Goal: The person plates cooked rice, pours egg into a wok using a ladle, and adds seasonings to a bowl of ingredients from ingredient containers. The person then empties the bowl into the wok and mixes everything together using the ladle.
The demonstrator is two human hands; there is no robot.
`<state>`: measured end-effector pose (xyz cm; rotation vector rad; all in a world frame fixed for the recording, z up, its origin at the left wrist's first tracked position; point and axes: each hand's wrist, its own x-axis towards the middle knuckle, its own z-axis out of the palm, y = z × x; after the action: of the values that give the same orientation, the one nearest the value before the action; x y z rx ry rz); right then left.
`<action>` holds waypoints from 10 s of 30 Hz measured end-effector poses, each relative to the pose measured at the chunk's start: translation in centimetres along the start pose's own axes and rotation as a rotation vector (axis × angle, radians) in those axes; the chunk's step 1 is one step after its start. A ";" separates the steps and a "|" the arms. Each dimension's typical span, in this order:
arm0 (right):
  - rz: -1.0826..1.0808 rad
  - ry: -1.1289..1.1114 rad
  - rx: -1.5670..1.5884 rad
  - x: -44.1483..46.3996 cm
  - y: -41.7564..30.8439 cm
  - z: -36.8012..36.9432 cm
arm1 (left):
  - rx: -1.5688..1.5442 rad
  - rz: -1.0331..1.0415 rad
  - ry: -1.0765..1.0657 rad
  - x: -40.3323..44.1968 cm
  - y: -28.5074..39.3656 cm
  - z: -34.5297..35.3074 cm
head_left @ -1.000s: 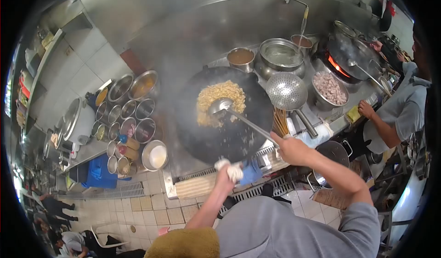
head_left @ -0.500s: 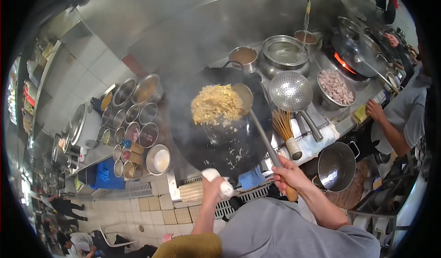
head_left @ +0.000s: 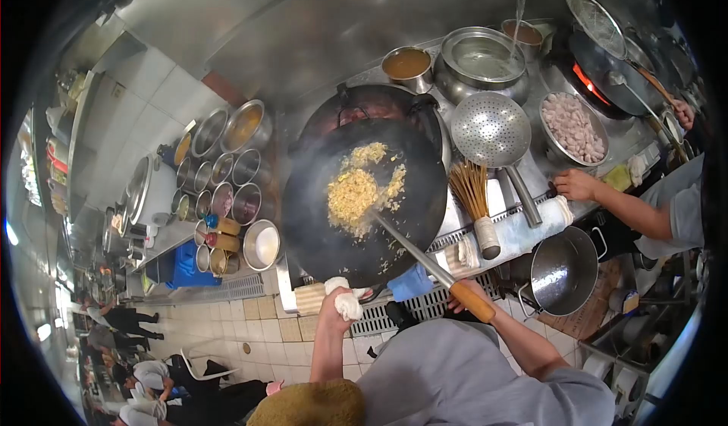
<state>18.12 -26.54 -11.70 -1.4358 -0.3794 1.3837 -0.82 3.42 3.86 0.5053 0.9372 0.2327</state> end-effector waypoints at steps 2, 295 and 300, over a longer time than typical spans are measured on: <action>-0.105 0.116 -0.905 6.7 12.6 -2.5 | 0.028 0.034 -0.001 -0.3 -0.6 0.6; -2.037 1.433 1.427 -26.5 20.8 87.0 | 0.473 -0.143 -0.662 -12.1 15.1 -17.3; -1.658 1.180 1.781 -23.1 18.1 77.0 | 0.446 -0.360 -0.637 -3.2 16.0 -14.4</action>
<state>-62.43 -17.52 3.18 0.1183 0.4178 -0.7086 -14.04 20.34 7.27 0.7496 0.4318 -0.4564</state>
